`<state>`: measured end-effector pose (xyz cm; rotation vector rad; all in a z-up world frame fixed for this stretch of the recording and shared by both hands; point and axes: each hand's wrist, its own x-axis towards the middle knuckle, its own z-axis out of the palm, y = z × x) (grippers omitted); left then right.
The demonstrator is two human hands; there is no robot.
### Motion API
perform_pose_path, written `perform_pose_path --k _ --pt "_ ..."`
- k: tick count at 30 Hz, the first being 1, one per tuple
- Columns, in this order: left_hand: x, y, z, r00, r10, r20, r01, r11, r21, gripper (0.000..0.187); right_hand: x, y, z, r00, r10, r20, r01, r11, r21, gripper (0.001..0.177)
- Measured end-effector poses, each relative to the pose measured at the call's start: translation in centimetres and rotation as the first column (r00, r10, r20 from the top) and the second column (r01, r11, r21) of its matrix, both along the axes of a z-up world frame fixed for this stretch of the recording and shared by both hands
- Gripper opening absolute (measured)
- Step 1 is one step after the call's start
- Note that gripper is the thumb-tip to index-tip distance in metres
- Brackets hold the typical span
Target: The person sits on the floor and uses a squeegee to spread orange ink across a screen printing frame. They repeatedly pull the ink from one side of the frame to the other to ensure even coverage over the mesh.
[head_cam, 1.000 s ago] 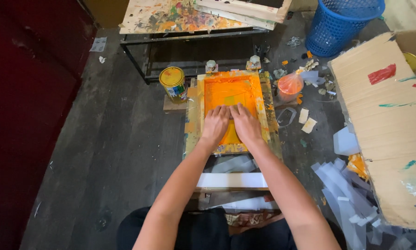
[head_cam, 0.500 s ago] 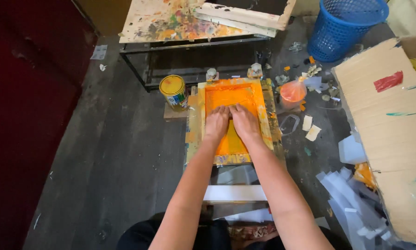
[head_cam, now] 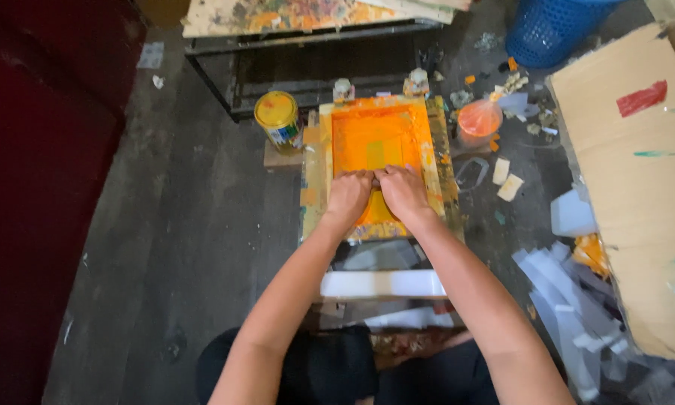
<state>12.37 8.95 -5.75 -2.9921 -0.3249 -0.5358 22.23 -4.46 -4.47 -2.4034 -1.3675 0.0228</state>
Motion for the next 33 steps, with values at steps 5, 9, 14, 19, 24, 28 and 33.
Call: perform_pose_path --k 5,9,14,19,24,28,33 --pt "-3.5 -2.7 2.8 0.992 -0.049 -0.113 0.036 0.992 -0.118 0.021 -1.9 -2.6 -0.4 0.999 0.038 -0.002 -0.038 0.997 -0.067 0.026" --pt "-5.3 -3.6 2.4 0.995 -0.093 -0.048 0.089 0.993 -0.072 0.016 -4.1 -4.3 0.6 0.998 0.063 0.024 -0.061 0.996 -0.062 0.02" --pt "-6.6 -5.4 0.3 0.942 -0.111 0.316 0.042 0.975 0.217 0.014 -6.6 -5.3 2.8 0.971 0.056 0.232 -0.03 0.993 -0.113 0.02" --pt "-9.0 -6.8 2.6 0.983 -0.129 0.132 0.11 0.984 0.139 0.013 -8.7 -7.2 1.0 0.997 0.051 0.049 -0.053 0.998 0.043 0.029" --pt "-10.6 -8.1 4.3 0.989 -0.121 0.086 0.122 0.992 -0.009 0.036 -11.0 -7.9 2.7 0.938 0.015 0.346 0.018 0.996 -0.089 0.044" --pt "-11.9 -9.2 4.9 0.997 -0.079 0.025 0.079 0.997 -0.006 0.054 -12.5 -8.4 4.7 0.927 0.006 0.375 0.028 0.996 -0.086 0.045" --pt "-12.3 -9.7 5.4 0.995 -0.058 0.082 0.057 0.998 0.006 0.052 -12.9 -8.4 3.9 0.901 0.005 0.433 0.041 0.994 -0.098 0.047"
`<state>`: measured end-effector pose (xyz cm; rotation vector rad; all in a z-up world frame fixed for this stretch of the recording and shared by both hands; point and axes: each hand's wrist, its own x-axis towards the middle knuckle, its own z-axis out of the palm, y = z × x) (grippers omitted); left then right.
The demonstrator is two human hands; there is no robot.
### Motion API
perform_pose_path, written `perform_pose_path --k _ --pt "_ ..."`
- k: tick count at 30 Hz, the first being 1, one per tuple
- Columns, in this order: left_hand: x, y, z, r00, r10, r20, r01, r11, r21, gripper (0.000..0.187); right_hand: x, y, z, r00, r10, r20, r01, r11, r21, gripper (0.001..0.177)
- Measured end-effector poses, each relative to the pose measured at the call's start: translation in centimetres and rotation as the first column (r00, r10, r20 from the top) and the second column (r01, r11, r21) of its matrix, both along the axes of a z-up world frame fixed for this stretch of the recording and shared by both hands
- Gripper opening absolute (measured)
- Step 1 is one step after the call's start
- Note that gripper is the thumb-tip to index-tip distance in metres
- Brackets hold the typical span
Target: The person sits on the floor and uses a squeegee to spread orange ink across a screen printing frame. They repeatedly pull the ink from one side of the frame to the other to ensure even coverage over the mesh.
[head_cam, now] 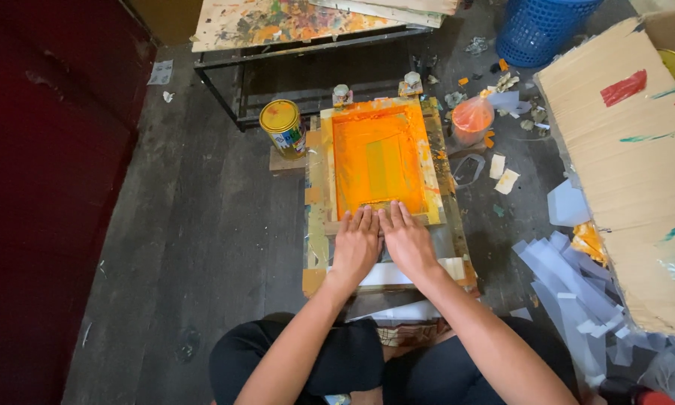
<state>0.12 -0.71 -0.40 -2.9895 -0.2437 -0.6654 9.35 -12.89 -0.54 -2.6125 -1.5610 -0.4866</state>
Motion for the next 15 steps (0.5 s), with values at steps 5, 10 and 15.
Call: perform_pose_path --k 5,10,15 --pt "0.0 0.0 -1.4 0.999 0.034 0.019 -0.034 0.999 0.007 0.05 -0.8 0.1 0.9 0.999 -0.015 0.045 0.015 1.0 0.002 0.045" --pt "0.1 0.2 -1.8 0.999 0.032 0.01 -0.032 1.0 0.0 0.049 -0.8 0.1 1.1 0.997 -0.013 0.082 0.012 1.0 0.017 0.043" --pt "0.1 0.3 -1.8 0.999 0.025 0.037 -0.025 1.0 0.002 0.047 -0.7 0.2 0.9 0.997 -0.017 0.069 0.015 0.999 0.038 0.043"
